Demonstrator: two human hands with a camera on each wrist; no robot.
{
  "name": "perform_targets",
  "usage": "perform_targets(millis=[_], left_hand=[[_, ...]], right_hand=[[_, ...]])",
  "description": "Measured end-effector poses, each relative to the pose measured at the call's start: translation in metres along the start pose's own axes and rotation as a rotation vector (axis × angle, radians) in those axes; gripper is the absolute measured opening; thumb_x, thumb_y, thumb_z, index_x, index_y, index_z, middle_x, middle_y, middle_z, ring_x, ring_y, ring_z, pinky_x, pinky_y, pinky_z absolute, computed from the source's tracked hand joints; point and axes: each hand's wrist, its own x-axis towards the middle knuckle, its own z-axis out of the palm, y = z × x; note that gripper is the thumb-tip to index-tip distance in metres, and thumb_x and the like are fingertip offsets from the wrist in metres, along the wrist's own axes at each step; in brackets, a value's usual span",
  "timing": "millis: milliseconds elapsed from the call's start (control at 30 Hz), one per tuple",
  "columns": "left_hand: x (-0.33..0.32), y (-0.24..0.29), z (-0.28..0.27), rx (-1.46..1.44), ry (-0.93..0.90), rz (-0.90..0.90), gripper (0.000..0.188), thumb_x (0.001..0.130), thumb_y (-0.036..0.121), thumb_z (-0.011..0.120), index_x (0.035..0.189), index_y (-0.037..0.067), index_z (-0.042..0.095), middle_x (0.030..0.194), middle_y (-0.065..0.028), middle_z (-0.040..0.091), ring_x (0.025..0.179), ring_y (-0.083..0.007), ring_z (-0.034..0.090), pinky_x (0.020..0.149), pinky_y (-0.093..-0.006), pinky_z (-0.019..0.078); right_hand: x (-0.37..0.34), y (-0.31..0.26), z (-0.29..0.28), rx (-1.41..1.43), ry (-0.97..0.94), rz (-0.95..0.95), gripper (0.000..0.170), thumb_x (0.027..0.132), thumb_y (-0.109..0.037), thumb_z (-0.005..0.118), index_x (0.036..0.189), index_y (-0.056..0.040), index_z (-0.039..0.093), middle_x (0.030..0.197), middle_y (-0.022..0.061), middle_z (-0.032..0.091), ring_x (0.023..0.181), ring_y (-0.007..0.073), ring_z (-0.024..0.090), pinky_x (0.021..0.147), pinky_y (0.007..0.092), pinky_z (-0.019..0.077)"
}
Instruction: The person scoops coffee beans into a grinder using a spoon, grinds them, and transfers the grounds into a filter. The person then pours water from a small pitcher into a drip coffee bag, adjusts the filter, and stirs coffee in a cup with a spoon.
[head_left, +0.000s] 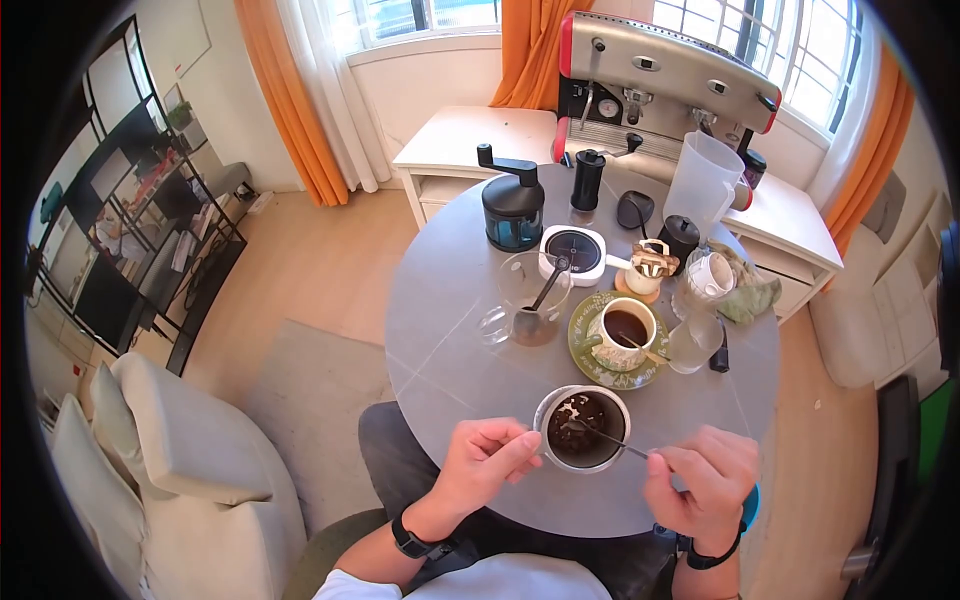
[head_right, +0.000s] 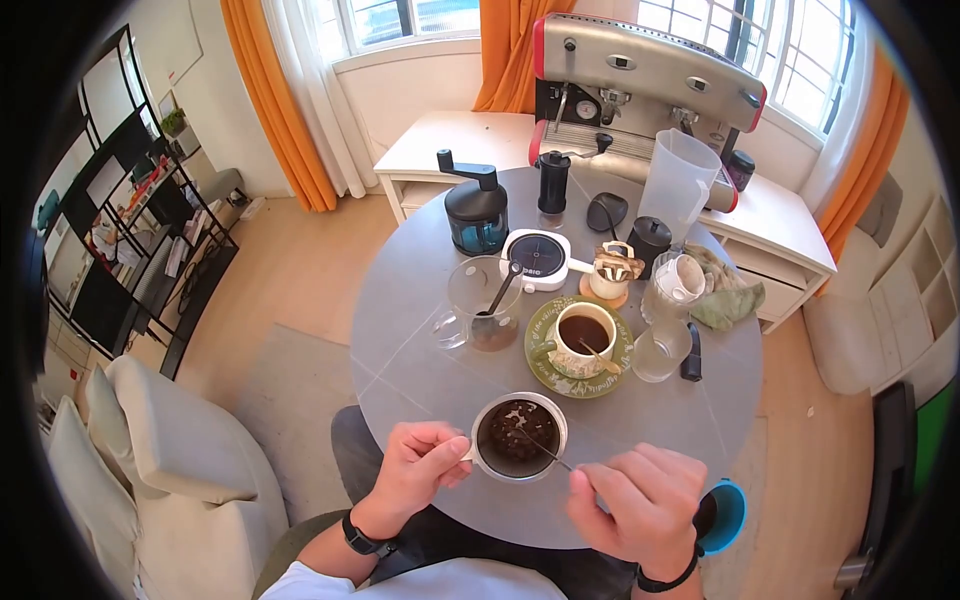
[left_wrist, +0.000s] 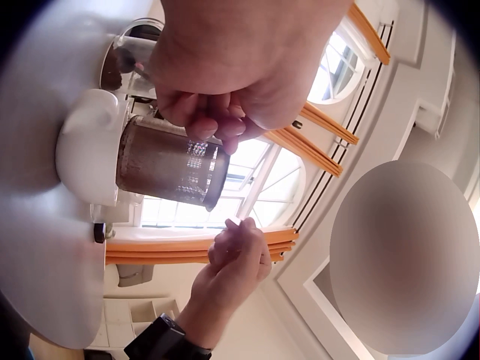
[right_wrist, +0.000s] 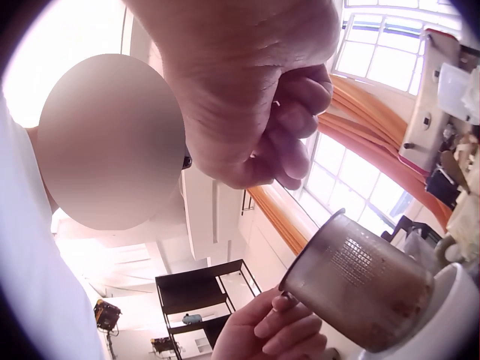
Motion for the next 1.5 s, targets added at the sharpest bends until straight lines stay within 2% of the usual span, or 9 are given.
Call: perform_targets(millis=[100, 167, 300, 367, 400, 467, 700, 867, 1500], left_hand=[[-0.003, 0.003, -0.005, -0.052, -0.019, 0.029, 0.024, 0.105, 0.015, 0.068, 0.089, -0.003, 0.074, 0.074, -0.0023, 0.067, 0.061, -0.0059, 0.054, 0.055, -0.0231, 0.0416], [-0.002, 0.007, -0.012, -0.086, -0.017, 0.114, 0.021, 0.105, 0.011, 0.068, 0.091, -0.003, 0.074, 0.075, -0.0031, 0.067, 0.060, -0.0069, 0.053, 0.056, -0.0234, 0.0427], [0.004, 0.015, -0.016, -0.036, 0.059, 0.208, 0.018, 0.104, 0.008, 0.067, 0.091, -0.003, 0.074, 0.073, -0.0028, 0.065, 0.059, -0.0070, 0.053, 0.055, -0.0239, 0.0437], [0.009, 0.020, -0.017, 0.061, 0.099, 0.277, 0.018, 0.104, 0.008, 0.067, 0.091, -0.003, 0.074, 0.073, -0.0024, 0.065, 0.059, -0.0065, 0.053, 0.055, -0.0235, 0.0432], [0.012, 0.024, -0.017, 0.152, 0.142, 0.346, 0.019, 0.104, 0.009, 0.067, 0.091, -0.003, 0.074, 0.072, -0.0020, 0.065, 0.060, -0.0059, 0.053, 0.055, -0.0231, 0.0427], [0.022, 0.036, -0.018, 0.209, 0.180, 0.371, 0.020, 0.103, 0.010, 0.069, 0.089, -0.002, 0.075, 0.070, 0.0000, 0.064, 0.059, -0.0047, 0.052, 0.054, -0.0221, 0.0403], [0.092, 0.066, -0.033, 0.838, 0.322, 0.695, 0.022, 0.100, 0.010, 0.073, 0.081, -0.002, 0.071, 0.062, -0.0023, 0.057, 0.055, -0.0065, 0.048, 0.051, -0.0271, 0.0352], [0.127, 0.063, -0.038, 1.127, 0.284, 0.872, 0.022, 0.094, 0.007, 0.076, 0.076, 0.000, 0.065, 0.064, -0.0086, 0.055, 0.053, -0.0201, 0.050, 0.051, -0.0342, 0.0385], [0.138, 0.059, -0.044, 1.390, 0.201, 1.088, 0.022, 0.087, 0.001, 0.079, 0.073, 0.002, 0.063, 0.064, -0.0089, 0.053, 0.055, -0.0264, 0.053, 0.051, -0.0388, 0.0397]], right_hand=[[-0.014, 0.010, -0.010, 0.022, 0.139, 0.035, 0.011, 0.075, -0.005, 0.079, 0.073, -0.0082, 0.069, 0.057, 0.0020, 0.055, 0.047, 0.0188, 0.052, 0.045, 0.0301, 0.0383], [-0.028, 0.025, -0.005, 0.203, 0.191, 0.181, 0.011, 0.078, -0.005, 0.078, 0.072, -0.0070, 0.068, 0.056, 0.0037, 0.054, 0.045, 0.0174, 0.050, 0.045, 0.0295, 0.0353], [-0.027, 0.035, 0.011, 0.299, 0.084, 0.318, 0.018, 0.087, -0.006, 0.073, 0.071, -0.0042, 0.066, 0.059, 0.0052, 0.058, 0.046, 0.0134, 0.049, 0.045, 0.0278, 0.0336], [-0.026, 0.040, 0.028, 0.742, 0.264, 0.670, 0.024, 0.096, -0.009, 0.068, 0.073, -0.0029, 0.065, 0.064, 0.0049, 0.063, 0.049, 0.0086, 0.051, 0.046, 0.0241, 0.0322], [-0.025, 0.045, 0.033, 0.745, 0.270, 0.668, 0.024, 0.096, -0.009, 0.068, 0.073, -0.0029, 0.065, 0.064, 0.0049, 0.063, 0.049, 0.0086, 0.051, 0.046, 0.0241, 0.0322], [-0.021, 0.060, 0.039, 1.016, 0.495, 0.899, 0.029, 0.102, -0.014, 0.063, 0.076, -0.0033, 0.066, 0.068, 0.0034, 0.065, 0.053, 0.0051, 0.052, 0.047, 0.0202, 0.0318], [-0.025, 0.085, 0.056, 1.133, 0.505, 0.967, 0.031, 0.103, -0.018, 0.065, 0.077, -0.0037, 0.067, 0.066, 0.0027, 0.064, 0.051, 0.0048, 0.049, 0.047, 0.0199, 0.0296], [-0.030, 0.088, 0.069, 1.161, 0.476, 0.951, 0.032, 0.104, -0.017, 0.064, 0.076, -0.0023, 0.068, 0.066, 0.0024, 0.064, 0.051, 0.0042, 0.048, 0.047, 0.0202, 0.0296], [-0.040, 0.090, 0.074, 1.097, 0.376, 0.951, 0.032, 0.104, -0.016, 0.064, 0.077, -0.0002, 0.070, 0.066, 0.0022, 0.064, 0.053, 0.0045, 0.050, 0.048, 0.0204, 0.0290]])
